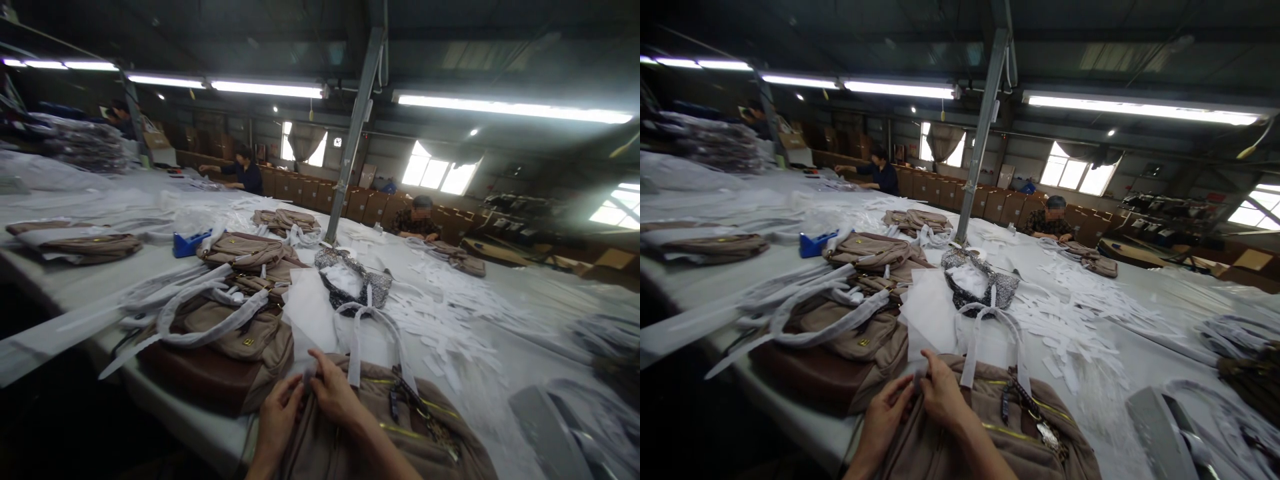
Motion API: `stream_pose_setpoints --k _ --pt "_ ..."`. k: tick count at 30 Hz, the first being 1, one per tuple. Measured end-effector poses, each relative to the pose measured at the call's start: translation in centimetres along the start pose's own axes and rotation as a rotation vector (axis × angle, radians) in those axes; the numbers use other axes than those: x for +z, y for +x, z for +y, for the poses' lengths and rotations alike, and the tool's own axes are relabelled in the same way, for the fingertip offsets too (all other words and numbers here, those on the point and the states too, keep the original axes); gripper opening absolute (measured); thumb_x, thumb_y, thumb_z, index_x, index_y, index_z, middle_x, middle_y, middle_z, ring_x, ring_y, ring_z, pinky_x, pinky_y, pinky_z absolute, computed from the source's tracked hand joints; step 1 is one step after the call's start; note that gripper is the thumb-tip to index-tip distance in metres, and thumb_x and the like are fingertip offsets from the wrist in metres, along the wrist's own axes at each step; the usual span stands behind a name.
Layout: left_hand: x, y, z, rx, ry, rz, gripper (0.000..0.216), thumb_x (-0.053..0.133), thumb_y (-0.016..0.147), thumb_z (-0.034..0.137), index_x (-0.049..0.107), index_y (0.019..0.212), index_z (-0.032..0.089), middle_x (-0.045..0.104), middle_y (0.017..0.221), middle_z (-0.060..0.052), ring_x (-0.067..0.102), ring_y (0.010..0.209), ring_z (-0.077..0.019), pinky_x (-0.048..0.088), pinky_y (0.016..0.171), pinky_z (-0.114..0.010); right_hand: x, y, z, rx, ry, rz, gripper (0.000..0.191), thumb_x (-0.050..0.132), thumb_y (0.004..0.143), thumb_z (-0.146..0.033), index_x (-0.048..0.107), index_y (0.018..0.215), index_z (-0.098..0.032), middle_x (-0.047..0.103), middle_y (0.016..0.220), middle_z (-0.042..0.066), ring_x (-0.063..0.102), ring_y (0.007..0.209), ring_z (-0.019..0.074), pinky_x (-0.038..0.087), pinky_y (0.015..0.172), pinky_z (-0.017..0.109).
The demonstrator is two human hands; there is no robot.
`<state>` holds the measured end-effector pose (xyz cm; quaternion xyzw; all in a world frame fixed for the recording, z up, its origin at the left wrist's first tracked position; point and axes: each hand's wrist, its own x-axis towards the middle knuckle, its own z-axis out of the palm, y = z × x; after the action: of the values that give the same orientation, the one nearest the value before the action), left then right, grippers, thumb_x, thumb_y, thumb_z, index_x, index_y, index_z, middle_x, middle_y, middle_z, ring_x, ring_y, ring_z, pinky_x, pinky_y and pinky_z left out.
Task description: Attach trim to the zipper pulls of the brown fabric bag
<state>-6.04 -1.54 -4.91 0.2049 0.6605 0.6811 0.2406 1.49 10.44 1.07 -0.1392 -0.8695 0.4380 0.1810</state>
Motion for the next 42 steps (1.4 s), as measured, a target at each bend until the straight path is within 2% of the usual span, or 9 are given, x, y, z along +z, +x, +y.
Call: stream_pose_setpoints --k 4,9,14,18,20,25,31,37,42 --pt "0.2 -0.2 0.2 -0.024 0.023 0.075 0.046 0.062 0.067 0.055 0.062 0.088 0.014 0.06 0.058 0.0 0.055 0.05 -0.0149 0.043 0.044 -0.022 -0.4 0.0 0.0 0.017 0.052 0.029 0.054 0.043 0.07 -0.005 0.047 0.124 -0.011 0.063 0.081 0.003 0.057 0.074 0.0155 0.044 0.073 0.027" --pt "0.2 -0.6 0.7 0.005 0.07 0.075 0.042 0.06 0.069 0.055 0.061 0.084 0.016 0.062 0.059 0.0 0.057 0.053 -0.0166 0.044 0.048 -0.023 -0.7 0.4 -0.6 0.115 0.093 -0.001 0.045 0.052 0.071 -0.013 0.055 0.115 -0.01 0.062 0.074 0.001 0.055 0.067 0.014 0.041 0.063 0.024" --pt "0.1 -0.6 0.7 0.007 0.01 0.081 0.038 0.063 0.068 0.047 0.059 0.087 0.015 0.061 0.064 0.0 0.053 0.051 -0.013 0.042 0.045 -0.021 -0.6 0.7 -1.3 0.071 0.017 -0.042 0.011 0.057 0.069 -0.014 0.068 0.071 -0.014 0.058 0.061 -0.002 0.051 0.06 0.0119 0.034 0.056 0.021" --pt "-0.1 -0.2 1.3 0.013 0.007 0.015 0.055 0.066 0.065 0.047 0.058 0.108 0.014 0.066 0.083 -0.004 0.055 0.052 -0.0127 0.042 0.042 -0.021 -0.7 0.7 -1.2 0.011 0.107 -0.086 0.017 0.053 0.072 -0.012 0.07 0.074 -0.017 0.064 0.067 -0.002 0.055 0.066 0.0129 0.037 0.061 0.021" --pt "-0.4 0.0 1.6 0.018 0.078 -0.019 0.05 0.065 0.066 0.05 0.064 0.1 0.013 0.067 0.079 -0.005 0.059 0.058 -0.0165 0.044 0.044 -0.022 -0.7 0.7 -1.0 0.017 0.131 -0.089 0.017 0.054 0.073 -0.014 0.07 0.078 -0.016 0.065 0.07 0.0 0.056 0.068 0.0139 0.039 0.062 0.022" --pt "-0.8 0.1 1.7 0.114 0.223 0.048 0.037 0.06 0.07 0.05 0.069 0.079 0.015 0.068 0.073 -0.004 0.063 0.069 -0.0212 0.049 0.06 -0.027 -1.1 0.7 -0.4 0.139 0.18 -0.064 0.034 0.055 0.078 -0.023 0.061 0.109 -0.012 0.066 0.073 0.002 0.057 0.064 0.0144 0.042 0.06 0.023" --pt "-0.6 0.0 1.0 0.194 0.356 0.069 0.029 0.053 0.076 0.045 0.068 0.076 0.02 0.068 0.075 -0.003 0.063 0.073 -0.0205 0.047 0.067 -0.028 -1.3 1.3 -0.6 0.032 0.176 -0.234 0.016 0.058 0.065 -0.008 0.069 0.075 -0.015 0.063 0.065 -0.003 0.052 0.059 0.01 0.036 0.054 0.018" --pt "-0.6 -0.4 1.5 0.095 0.348 0.086 0.032 0.056 0.071 0.045 0.068 0.087 0.02 0.07 0.086 -0.004 0.064 0.082 -0.0232 0.048 0.075 -0.03 -0.5 1.4 -0.2 0.067 0.176 -0.165 0.019 0.054 0.064 -0.006 0.069 0.071 -0.015 0.062 0.061 -0.004 0.05 0.056 0.0093 0.034 0.052 0.017" --pt "-0.5 -0.5 1.9 0.119 0.435 0.061 0.026 0.051 0.074 0.041 0.065 0.076 0.019 0.068 0.074 -0.004 0.062 0.072 -0.0215 0.046 0.066 -0.029 -0.3 1.3 0.0 0.105 0.091 -0.179 0.023 0.056 0.064 -0.009 0.071 0.08 -0.016 0.065 0.067 -0.002 0.054 0.061 0.0117 0.036 0.055 0.018"
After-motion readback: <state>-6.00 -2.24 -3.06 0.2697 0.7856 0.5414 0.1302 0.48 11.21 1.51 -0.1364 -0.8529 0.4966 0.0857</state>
